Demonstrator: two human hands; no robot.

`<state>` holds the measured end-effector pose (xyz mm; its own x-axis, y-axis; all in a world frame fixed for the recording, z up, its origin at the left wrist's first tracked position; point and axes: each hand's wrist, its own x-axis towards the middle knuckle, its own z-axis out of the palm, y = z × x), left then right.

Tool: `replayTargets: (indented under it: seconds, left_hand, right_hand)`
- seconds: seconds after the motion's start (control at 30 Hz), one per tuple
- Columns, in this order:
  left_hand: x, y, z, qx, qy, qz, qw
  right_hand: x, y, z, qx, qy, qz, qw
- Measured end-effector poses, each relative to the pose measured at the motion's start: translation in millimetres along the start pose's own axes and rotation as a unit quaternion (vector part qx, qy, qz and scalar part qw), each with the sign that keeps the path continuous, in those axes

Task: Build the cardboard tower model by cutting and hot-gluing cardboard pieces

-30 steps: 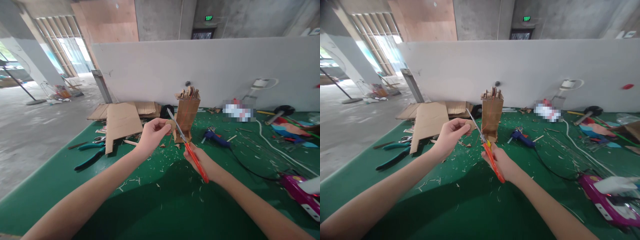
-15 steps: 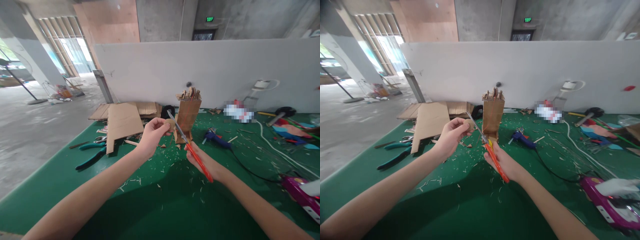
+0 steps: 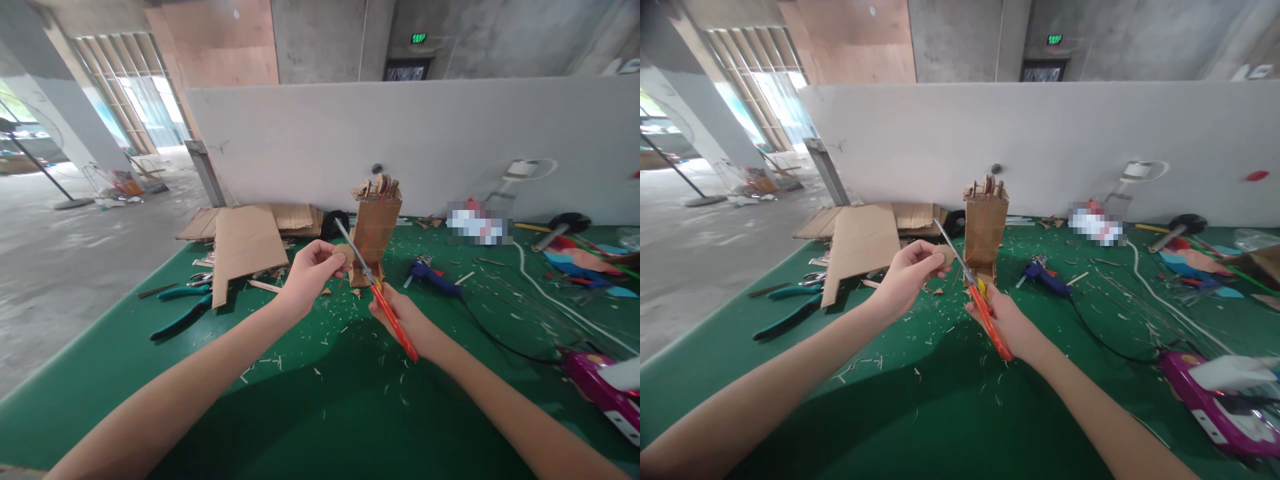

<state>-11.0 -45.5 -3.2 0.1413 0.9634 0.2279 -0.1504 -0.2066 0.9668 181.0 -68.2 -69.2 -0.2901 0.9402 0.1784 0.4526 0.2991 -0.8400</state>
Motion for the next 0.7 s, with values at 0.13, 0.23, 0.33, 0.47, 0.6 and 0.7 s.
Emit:
replayTargets:
  seconds: [0.13, 0.23, 0.33, 0.47, 0.6, 0.7]
  left_hand:
    - [-0.3, 4.1, -8.6, 0.173, -0.167, -0.014, 0.971]
    - [-8.8, -2.7, -11.9, 0.315, -0.352, -0.047, 0.88]
    - [-21.4, -15.8, -17.0, 0.475, -0.313, 0.05, 0.821]
    - [-20.1, -12.6, -60.0, 0.661, -0.116, 0.13, 0.73]
    - [-1.1, 8.9, -146.3, 0.727, 0.13, 0.004, 0.674]
    - [7.3, 5.8, -201.6, 0.553, 0.242, -0.068, 0.794]
  right_hand:
    - [-0.2, -7.0, -6.5, 0.016, 0.045, -0.016, 0.999]
    - [-0.5, -5.8, -13.9, 0.023, 0.077, -0.024, 0.996]
    - [0.8, -0.1, -17.2, 0.041, 0.081, 0.003, 0.996]
    - [4.3, 3.6, -14.8, 0.048, 0.069, 0.031, 0.996]
    - [6.2, 4.9, -9.0, 0.04, 0.08, 0.017, 0.996]
    - [5.9, 8.1, -4.9, 0.04, 0.069, 0.013, 0.997]
